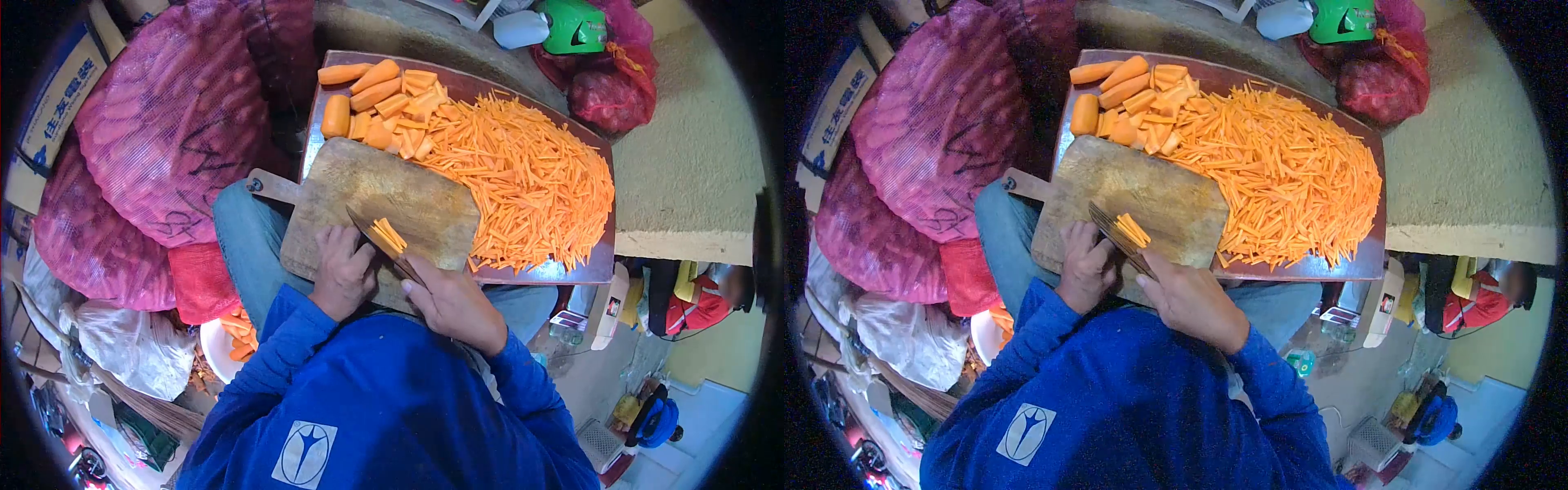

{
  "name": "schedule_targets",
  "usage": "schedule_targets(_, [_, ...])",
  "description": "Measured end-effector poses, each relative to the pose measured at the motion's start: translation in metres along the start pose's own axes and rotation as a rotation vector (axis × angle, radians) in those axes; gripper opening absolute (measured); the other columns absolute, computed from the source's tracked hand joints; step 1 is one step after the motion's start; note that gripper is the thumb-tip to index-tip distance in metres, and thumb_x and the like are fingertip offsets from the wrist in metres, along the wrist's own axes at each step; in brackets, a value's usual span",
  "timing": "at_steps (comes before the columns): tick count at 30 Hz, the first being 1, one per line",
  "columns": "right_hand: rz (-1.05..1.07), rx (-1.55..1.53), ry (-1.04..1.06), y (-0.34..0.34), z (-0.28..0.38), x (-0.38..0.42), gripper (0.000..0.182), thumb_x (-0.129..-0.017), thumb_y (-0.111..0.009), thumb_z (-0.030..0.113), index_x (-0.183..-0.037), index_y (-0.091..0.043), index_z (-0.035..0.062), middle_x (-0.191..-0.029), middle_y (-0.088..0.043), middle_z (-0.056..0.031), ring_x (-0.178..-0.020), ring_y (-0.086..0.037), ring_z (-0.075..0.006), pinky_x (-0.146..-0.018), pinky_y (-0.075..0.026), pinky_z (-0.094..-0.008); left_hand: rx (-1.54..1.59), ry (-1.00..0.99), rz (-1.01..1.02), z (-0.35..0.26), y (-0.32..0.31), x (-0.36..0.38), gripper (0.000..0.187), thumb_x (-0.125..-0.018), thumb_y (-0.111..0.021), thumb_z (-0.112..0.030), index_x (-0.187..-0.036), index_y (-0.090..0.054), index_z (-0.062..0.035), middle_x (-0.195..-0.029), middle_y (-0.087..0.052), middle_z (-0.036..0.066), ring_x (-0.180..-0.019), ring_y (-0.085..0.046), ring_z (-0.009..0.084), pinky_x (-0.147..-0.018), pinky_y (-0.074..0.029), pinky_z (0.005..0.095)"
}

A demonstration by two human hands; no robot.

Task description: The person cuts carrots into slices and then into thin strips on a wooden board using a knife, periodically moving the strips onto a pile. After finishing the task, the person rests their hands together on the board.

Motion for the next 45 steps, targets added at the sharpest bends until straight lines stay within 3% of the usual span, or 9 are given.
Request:
schedule_targets(2, [0.011, -0.027, 0.029, 0.003, 0.000, 0.011, 0.045, -0.111, -0.059, 0.028, -0.146, -0.051, 0.0004, -0.101, -0.074, -0.0327, -0.093, -0.071, -0.0544, -0.079, -0.056, -0.0623, 0.040, -0.014, -0.063, -0.002, 0.004, -0.003, 0.034, -0.072, -0.078, -0.003, -0.105, -0.074, -0.0040, -0.106, -0.061, 0.015, -0.101, -0.059, 0.0364, -0.095, -0.041, 0.0510])
schedule_targets(11, [0.013, 0.051, 0.010, -0.005, 0.002, -0.011, 0.042, -0.110, -0.060, 0.025, -0.145, -0.058, 0.0032, -0.098, -0.074, -0.0309, -0.089, -0.073, -0.0521, -0.078, -0.057, -0.0570, 0.034, -0.041, -0.074, 0.001, 0.001, 0.002, 0.034, -0.072, -0.078, -0.002, -0.105, -0.072, -0.0019, -0.104, -0.063, 0.015, -0.098, -0.061, 0.0370, -0.095, -0.043, 0.0516])
schedule_targets(14, [-0.014, -0.042, 0.064, -0.002, -0.007, -0.003, 0.044, -0.110, -0.060, 0.028, -0.145, -0.054, 0.0014, -0.096, -0.073, -0.0338, -0.089, -0.071, -0.0545, -0.076, -0.055, -0.0631, 0.077, -0.067, -0.132, 0.003, 0.001, 0.002, 0.035, -0.071, -0.077, -0.001, -0.105, -0.072, -0.0017, -0.104, -0.063, 0.015, -0.098, -0.062, 0.0375, -0.095, -0.044, 0.0513])
schedule_targets(17, [0.002, -0.059, 0.029, 0.001, -0.009, 0.014, 0.045, -0.110, -0.059, 0.026, -0.150, -0.055, 0.0051, -0.094, -0.074, -0.0298, -0.087, -0.073, -0.0508, -0.076, -0.056, -0.0570, 0.064, -0.044, -0.114, 0.003, 0.001, 0.003, 0.033, -0.071, -0.077, -0.001, -0.104, -0.073, -0.0014, -0.104, -0.064, 0.016, -0.098, -0.062, 0.0374, -0.094, -0.044, 0.0508])
schedule_targets(20, [0.012, 0.003, -0.008, -0.006, -0.006, 0.006, 0.043, -0.110, -0.061, 0.026, -0.144, -0.055, 0.0011, -0.094, -0.073, -0.0333, -0.088, -0.071, -0.0544, -0.076, -0.055, -0.0619, 0.060, -0.043, -0.085, 0.002, 0.004, 0.001, 0.033, -0.072, -0.077, -0.002, -0.104, -0.073, -0.0009, -0.105, -0.065, 0.016, -0.098, -0.062, 0.0374, -0.094, -0.044, 0.0505])
schedule_targets(30, [-0.007, -0.104, 0.003, 0.000, -0.003, 0.009, 0.039, -0.109, -0.061, 0.025, -0.140, -0.057, 0.0011, -0.094, -0.072, -0.0348, -0.090, -0.071, -0.0553, -0.078, -0.056, -0.0611, 0.082, -0.042, -0.132, 0.004, 0.001, 0.004, 0.030, -0.071, -0.077, -0.002, -0.100, -0.072, 0.0007, -0.102, -0.063, 0.016, -0.097, -0.062, 0.0379, -0.094, -0.044, 0.0496])
schedule_targets(33, [0.013, -0.038, -0.008, -0.007, -0.005, 0.007, 0.039, -0.109, -0.061, 0.025, -0.140, -0.057, 0.0014, -0.094, -0.072, -0.0344, -0.089, -0.071, -0.0553, -0.077, -0.055, -0.0617, 0.070, -0.035, -0.109, 0.003, -0.001, 0.002, 0.029, -0.070, -0.077, -0.002, -0.098, -0.071, 0.0007, -0.099, -0.060, 0.016, -0.093, -0.060, 0.0379, -0.092, -0.044, 0.0496])
schedule_targets(35, [0.000, 0.033, 0.007, -0.012, -0.003, -0.004, 0.041, -0.111, -0.058, 0.025, -0.146, -0.057, 0.0051, -0.099, -0.074, -0.0277, -0.089, -0.074, -0.0486, -0.079, -0.058, -0.0539, 0.045, -0.070, -0.144, 0.000, 0.003, 0.000, 0.026, -0.070, -0.077, -0.001, -0.096, -0.069, 0.0004, -0.096, -0.058, 0.016, -0.091, -0.058, 0.0378, -0.089, -0.044, 0.0500])
schedule_targets(45, [0.009, -0.031, -0.045, -0.008, -0.004, 0.006, 0.041, -0.110, -0.059, 0.026, -0.145, -0.058, 0.0050, -0.096, -0.074, -0.0284, -0.088, -0.072, -0.0511, -0.077, -0.055, -0.0581, 0.047, -0.030, -0.101, 0.002, 0.001, 0.002, 0.020, -0.073, -0.077, -0.001, -0.092, -0.069, -0.0008, -0.096, -0.060, 0.015, -0.092, -0.059, 0.0375, -0.089, -0.044, 0.0483])
Point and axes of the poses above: each hand's wrist, its own x-axis away from the middle knuckle, its own y-axis out of the back of the hand, z = x × y, the point moved 4 cm from there along -x, towards the middle knuckle
